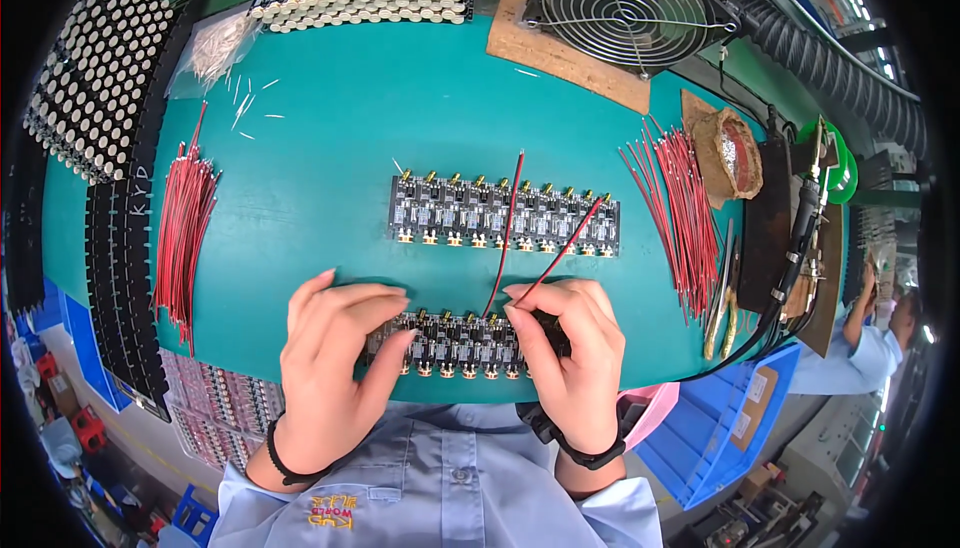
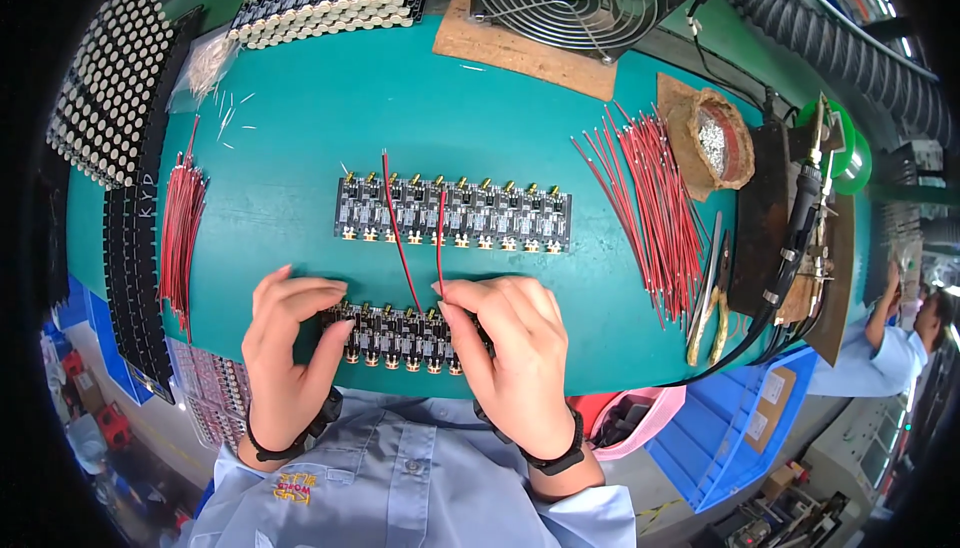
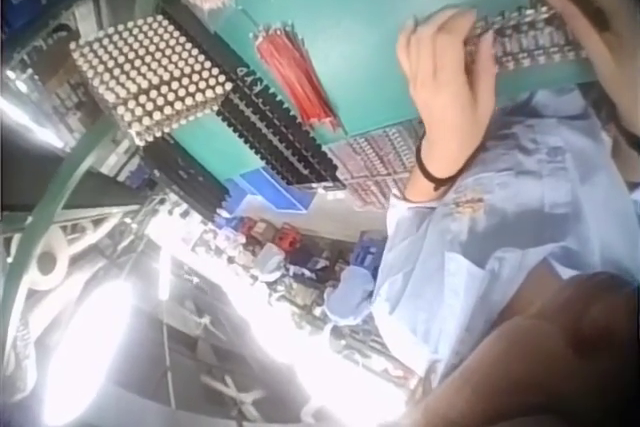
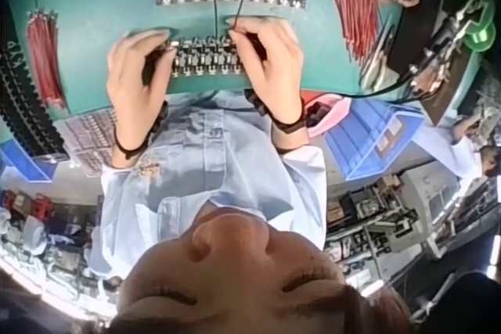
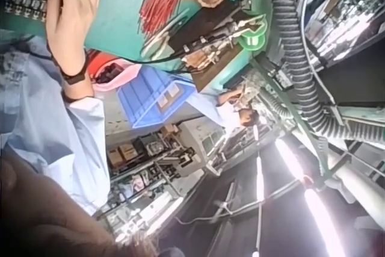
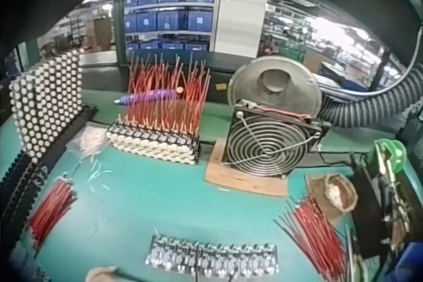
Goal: The person inserts red wires into a circuit board, moves it to a stack, and then separates a large circuit board into smaller strips to continue the process.
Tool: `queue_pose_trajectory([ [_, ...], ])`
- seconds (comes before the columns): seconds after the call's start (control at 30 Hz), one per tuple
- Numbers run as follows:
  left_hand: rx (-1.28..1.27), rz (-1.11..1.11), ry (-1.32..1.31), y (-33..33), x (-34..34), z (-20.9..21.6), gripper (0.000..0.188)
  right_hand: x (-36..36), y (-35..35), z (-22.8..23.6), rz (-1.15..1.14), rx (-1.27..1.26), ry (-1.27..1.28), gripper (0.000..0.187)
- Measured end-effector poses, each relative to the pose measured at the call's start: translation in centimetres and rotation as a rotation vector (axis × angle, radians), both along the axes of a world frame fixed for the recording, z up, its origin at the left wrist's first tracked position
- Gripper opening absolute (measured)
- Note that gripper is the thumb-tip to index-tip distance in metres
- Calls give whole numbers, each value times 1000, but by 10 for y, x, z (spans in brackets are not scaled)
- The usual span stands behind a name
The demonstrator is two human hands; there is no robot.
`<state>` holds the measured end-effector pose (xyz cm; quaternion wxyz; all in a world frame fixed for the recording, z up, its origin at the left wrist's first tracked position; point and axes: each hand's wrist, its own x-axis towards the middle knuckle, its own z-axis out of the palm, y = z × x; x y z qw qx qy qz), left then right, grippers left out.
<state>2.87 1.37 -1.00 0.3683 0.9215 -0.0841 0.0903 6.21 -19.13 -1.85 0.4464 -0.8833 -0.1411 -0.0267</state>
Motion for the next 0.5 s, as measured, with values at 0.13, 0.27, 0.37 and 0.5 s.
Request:
queue_pose_trajectory([
  [0.13,6,10,34,5,-9,0,31,0,1,-1,-1,6,-8,16],
  [0.27,-12,25,47,6,-14,-1,31,0,2,-3,-5,18,-20,17],
  [0.37,-11,26,24,7,-14,-3,30,-1,2,-2,-7,22,-29,17],
  [0.5,1,40,-40,6,-12,-14,28,-1,2,-3,-3,28,-36,17],
])
